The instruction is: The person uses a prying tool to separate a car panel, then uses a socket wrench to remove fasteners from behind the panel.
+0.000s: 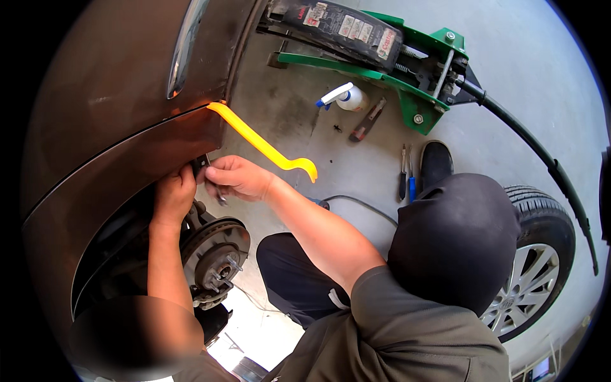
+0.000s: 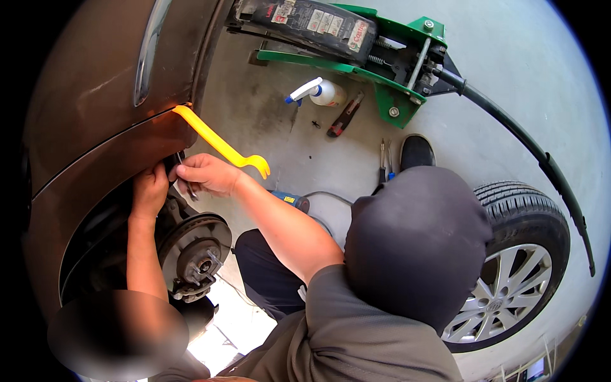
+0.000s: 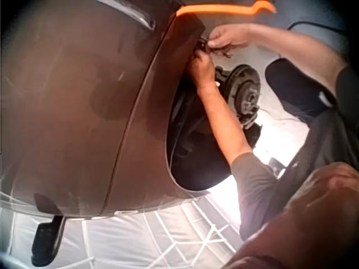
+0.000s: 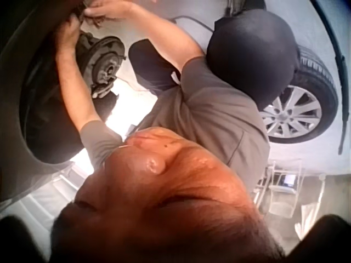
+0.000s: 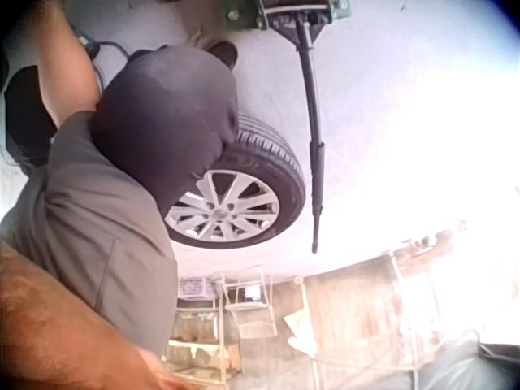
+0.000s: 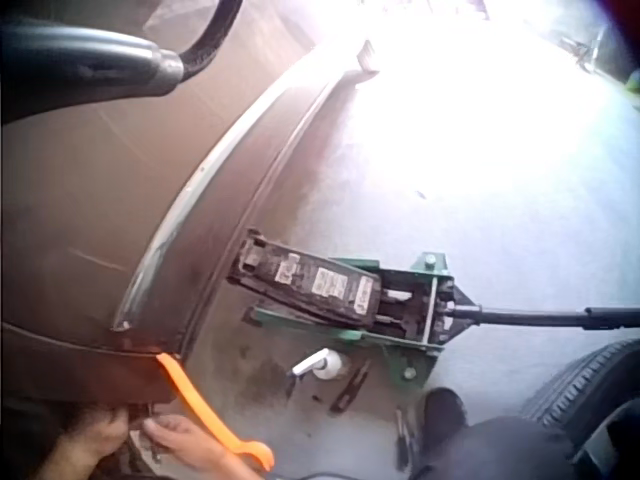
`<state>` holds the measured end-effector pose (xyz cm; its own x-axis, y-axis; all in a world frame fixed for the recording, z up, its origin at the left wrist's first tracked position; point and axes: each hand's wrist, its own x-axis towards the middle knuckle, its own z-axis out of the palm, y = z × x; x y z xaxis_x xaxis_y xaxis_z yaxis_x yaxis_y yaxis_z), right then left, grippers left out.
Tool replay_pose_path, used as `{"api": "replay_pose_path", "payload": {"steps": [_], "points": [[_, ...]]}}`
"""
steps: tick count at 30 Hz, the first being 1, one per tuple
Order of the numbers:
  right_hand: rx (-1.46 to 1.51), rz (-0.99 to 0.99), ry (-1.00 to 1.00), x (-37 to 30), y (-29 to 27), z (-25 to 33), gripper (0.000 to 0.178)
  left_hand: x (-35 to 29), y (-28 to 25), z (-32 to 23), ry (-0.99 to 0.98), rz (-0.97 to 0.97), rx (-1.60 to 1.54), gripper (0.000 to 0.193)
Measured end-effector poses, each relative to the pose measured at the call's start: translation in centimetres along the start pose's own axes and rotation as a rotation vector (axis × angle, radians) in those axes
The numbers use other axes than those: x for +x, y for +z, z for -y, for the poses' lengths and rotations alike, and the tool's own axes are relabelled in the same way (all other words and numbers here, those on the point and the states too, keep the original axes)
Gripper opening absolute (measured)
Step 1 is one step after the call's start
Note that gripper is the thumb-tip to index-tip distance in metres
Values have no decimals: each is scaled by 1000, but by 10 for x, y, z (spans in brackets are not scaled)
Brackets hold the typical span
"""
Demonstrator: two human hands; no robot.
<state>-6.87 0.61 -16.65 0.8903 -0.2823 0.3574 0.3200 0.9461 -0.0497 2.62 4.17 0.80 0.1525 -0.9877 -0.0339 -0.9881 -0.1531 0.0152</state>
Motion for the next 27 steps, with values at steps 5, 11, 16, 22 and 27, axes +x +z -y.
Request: {"api": "replay_pose_path", "payload": {"steps": [5,11,16,22,27], "points": [[-372,-200,-354,40,12,-3,34,6,1,4,-51,81,-29,25],[66,-1,9,0,1,4,37,0,2,0,-77,-56,-33,22],[-312,-368,-423,47,20,-10,22,5,1,2,-150,102,-77,21],[140,66,17,4,-7,7,22,7,-3,-10,47,-138,-72,20],[-312,-256,-286,39,11,-5,20,2,5,6,-104,-16,-109,18]]}}
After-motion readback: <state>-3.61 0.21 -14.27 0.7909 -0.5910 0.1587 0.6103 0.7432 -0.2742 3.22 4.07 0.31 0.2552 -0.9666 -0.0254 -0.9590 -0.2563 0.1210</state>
